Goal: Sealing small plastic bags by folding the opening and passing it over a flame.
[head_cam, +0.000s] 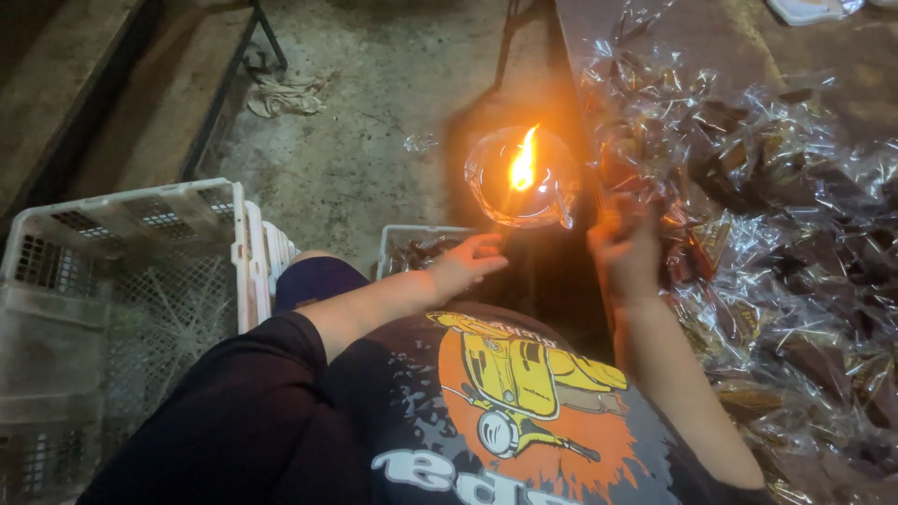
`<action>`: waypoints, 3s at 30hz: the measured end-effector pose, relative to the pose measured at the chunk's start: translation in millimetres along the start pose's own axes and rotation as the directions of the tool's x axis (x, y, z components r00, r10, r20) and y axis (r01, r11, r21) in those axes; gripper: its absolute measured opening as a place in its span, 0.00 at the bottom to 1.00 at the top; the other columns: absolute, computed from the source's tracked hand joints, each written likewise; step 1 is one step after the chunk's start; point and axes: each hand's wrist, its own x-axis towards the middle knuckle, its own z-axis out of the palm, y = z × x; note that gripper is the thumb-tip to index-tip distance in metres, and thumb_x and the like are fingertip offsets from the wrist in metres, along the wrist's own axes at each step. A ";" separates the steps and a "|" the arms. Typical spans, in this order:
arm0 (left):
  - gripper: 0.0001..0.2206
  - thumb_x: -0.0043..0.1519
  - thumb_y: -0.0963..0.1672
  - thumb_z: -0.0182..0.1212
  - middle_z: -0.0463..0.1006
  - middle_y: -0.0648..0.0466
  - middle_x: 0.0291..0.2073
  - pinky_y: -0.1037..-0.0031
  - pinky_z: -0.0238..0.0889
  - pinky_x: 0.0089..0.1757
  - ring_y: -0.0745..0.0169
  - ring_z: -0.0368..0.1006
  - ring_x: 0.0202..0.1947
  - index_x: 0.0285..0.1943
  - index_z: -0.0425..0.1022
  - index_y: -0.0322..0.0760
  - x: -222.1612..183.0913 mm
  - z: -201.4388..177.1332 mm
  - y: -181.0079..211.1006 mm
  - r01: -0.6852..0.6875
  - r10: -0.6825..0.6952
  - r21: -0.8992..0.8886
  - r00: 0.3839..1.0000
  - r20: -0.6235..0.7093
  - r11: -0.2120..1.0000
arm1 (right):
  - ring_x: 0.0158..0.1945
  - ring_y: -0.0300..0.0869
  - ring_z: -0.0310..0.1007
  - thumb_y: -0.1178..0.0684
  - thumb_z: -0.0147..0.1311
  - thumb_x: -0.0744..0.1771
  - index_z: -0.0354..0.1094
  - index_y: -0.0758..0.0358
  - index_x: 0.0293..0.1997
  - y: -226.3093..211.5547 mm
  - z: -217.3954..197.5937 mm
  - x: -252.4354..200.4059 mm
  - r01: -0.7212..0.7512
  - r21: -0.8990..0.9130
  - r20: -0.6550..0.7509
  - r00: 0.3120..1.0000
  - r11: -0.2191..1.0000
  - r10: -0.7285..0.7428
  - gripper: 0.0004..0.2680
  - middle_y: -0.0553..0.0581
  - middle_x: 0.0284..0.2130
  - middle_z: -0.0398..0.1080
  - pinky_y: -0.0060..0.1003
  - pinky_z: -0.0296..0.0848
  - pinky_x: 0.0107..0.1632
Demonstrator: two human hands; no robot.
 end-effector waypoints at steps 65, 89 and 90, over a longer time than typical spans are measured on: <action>0.31 0.55 0.52 0.67 0.83 0.46 0.34 0.74 0.76 0.32 0.56 0.81 0.26 0.66 0.69 0.35 21.7 20.8 -5.4 -0.096 0.022 0.378 0.981 0.195 0.921 | 0.50 0.41 0.74 0.45 0.56 0.70 0.70 0.49 0.48 -13.8 32.0 -20.3 -0.704 0.535 0.267 0.665 0.467 0.698 0.06 0.45 0.47 0.74 0.39 0.74 0.56; 0.34 0.53 0.57 0.74 0.79 0.47 0.55 0.68 0.71 0.52 0.51 0.77 0.55 0.66 0.73 0.42 0.4 27.0 46.9 -0.167 0.080 0.416 0.972 0.220 0.894 | 0.40 0.49 0.81 0.51 0.62 0.67 0.69 0.67 0.58 -51.6 33.7 -28.8 -0.827 0.151 0.408 0.551 0.542 0.728 0.15 0.62 0.36 0.73 0.45 0.81 0.44; 0.34 0.53 0.57 0.74 0.79 0.47 0.55 0.68 0.71 0.52 0.51 0.77 0.55 0.66 0.73 0.42 -1.3 23.5 45.4 -0.167 0.080 0.414 0.972 0.219 0.895 | 0.40 0.49 0.81 0.51 0.62 0.67 0.69 0.67 0.58 -68.5 30.9 -29.1 -0.827 0.148 0.409 0.551 0.542 0.728 0.15 0.62 0.36 0.73 0.45 0.81 0.44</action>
